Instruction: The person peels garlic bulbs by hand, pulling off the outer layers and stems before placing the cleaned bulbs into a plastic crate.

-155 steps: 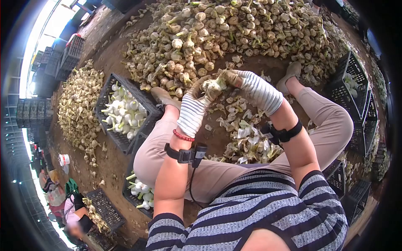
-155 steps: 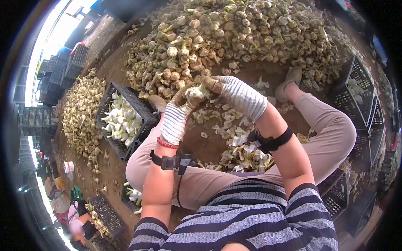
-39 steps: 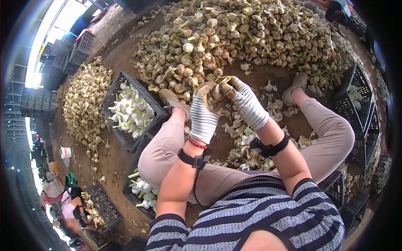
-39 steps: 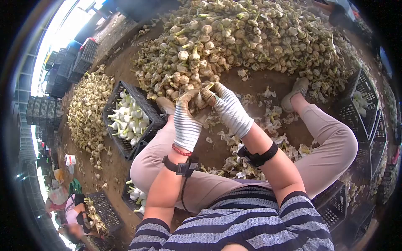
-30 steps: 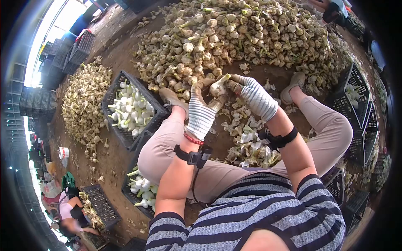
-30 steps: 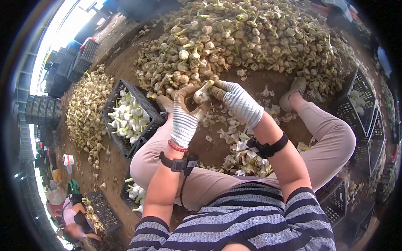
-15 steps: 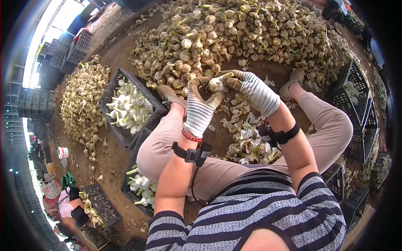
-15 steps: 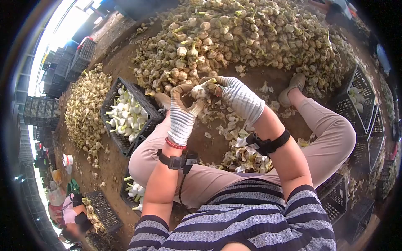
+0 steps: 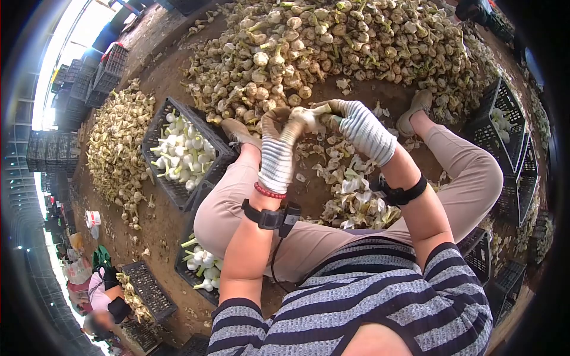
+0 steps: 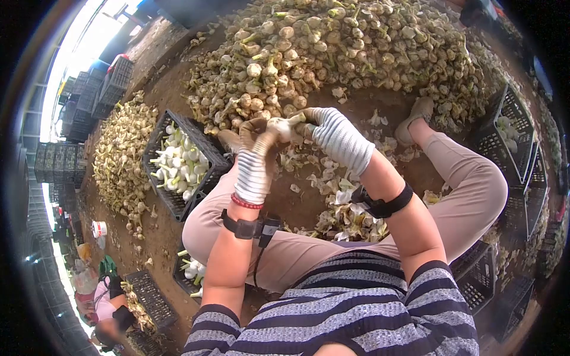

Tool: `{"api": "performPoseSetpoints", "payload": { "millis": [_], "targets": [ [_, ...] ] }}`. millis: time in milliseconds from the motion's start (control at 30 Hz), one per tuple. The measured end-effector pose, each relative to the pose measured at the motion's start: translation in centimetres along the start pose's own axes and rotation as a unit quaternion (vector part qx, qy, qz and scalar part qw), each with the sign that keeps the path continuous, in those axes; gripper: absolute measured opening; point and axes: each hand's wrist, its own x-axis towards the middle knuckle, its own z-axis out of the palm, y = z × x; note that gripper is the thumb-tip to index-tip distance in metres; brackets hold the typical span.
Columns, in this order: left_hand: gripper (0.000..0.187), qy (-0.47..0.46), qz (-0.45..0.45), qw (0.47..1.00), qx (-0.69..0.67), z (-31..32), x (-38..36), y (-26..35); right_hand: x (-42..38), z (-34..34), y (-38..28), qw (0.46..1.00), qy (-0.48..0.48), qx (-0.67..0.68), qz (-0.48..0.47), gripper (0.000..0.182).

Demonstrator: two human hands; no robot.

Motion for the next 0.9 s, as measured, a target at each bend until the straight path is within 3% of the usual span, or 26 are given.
{"api": "performPoseSetpoints", "payload": {
  "millis": [33,133,167,200,267,300,333,400,433,467,500,567,600,667,700,733,767,867,900],
  "targets": [
    [0.038,0.000,-0.001,1.000,0.000,-0.2,0.2,0.1,0.1,-0.1,0.1,0.999,0.003,-0.034,0.013,0.018],
    [0.034,0.023,-0.166,0.986,-0.023,-1.3,0.8,-0.1,-1.2,0.7,0.0,0.992,0.035,-0.120,-0.025,0.017],
    [0.032,0.020,-0.149,0.988,-0.026,-1.9,1.3,-0.8,-1.5,0.6,0.6,0.986,0.013,-0.146,-0.076,0.017],
    [0.032,0.021,-0.150,0.988,-0.026,-2.2,1.9,-1.4,-2.1,0.6,0.5,0.989,-0.022,-0.139,-0.045,0.016],
    [0.032,0.020,-0.003,0.978,0.206,-2.1,2.5,-2.2,-3.2,0.7,-2.1,0.987,-0.116,-0.041,0.104,0.016],
    [0.026,0.039,0.108,0.936,0.331,-2.1,2.4,-2.5,-3.4,0.4,-1.4,0.983,-0.128,0.032,0.124,0.018],
    [0.026,0.039,0.108,0.937,0.331,-2.0,2.1,-2.3,-3.4,0.4,-0.7,0.983,-0.128,0.032,0.124,0.018],
    [0.022,0.007,0.067,0.928,0.366,-1.4,1.2,-1.7,-3.3,0.4,1.1,0.983,0.040,0.117,0.136,0.019],
    [0.018,-0.037,0.081,0.935,0.345,-1.0,0.8,-1.6,-3.3,0.4,1.4,0.992,0.051,0.018,0.112,0.021],
    [0.016,-0.066,-0.023,0.967,0.247,0.1,-0.2,-0.9,-3.6,0.8,1.7,0.993,0.062,-0.082,0.053,0.022],
    [0.016,-0.063,-0.023,0.971,0.228,0.1,-0.1,-1.8,-4.1,1.5,2.0,0.993,0.063,-0.080,0.055,0.022],
    [0.016,-0.056,-0.014,0.969,0.239,-0.5,0.2,-2.3,-4.6,2.7,1.8,0.982,0.070,-0.168,-0.042,0.023],
    [0.015,-0.054,-0.005,0.962,0.269,-1.2,0.4,-2.2,-4.5,2.4,1.8,0.983,0.069,-0.167,-0.043,0.023],
    [0.011,-0.057,0.041,0.948,0.310,-2.3,0.8,-2.5,-4.2,1.2,1.7,0.994,0.018,-0.098,0.043,0.024],
    [0.009,-0.057,0.098,0.925,0.363,-2.4,0.7,-2.0,-4.0,0.0,1.2,0.988,0.032,-0.151,0.027,0.023],
    [0.007,-0.057,0.156,0.896,0.413,-2.3,0.7,-1.4,-4.0,-0.7,0.6,0.983,0.107,-0.134,0.059,0.021],
    [0.007,-0.072,0.171,0.902,0.390,-1.9,0.3,-0.5,-3.5,-2.1,1.2,0.979,0.128,-0.152,0.051,0.020],
    [0.009,-0.122,0.144,0.927,0.325,-1.6,0.1,0.9,-3.2,-4.9,4.4,0.970,0.127,-0.194,0.073,0.018],
    [0.012,-0.115,0.083,0.953,0.269,-1.3,-0.3,1.2,-3.2,-5.6,5.9,0.966,0.103,-0.215,0.101,0.017]
  ]
}}
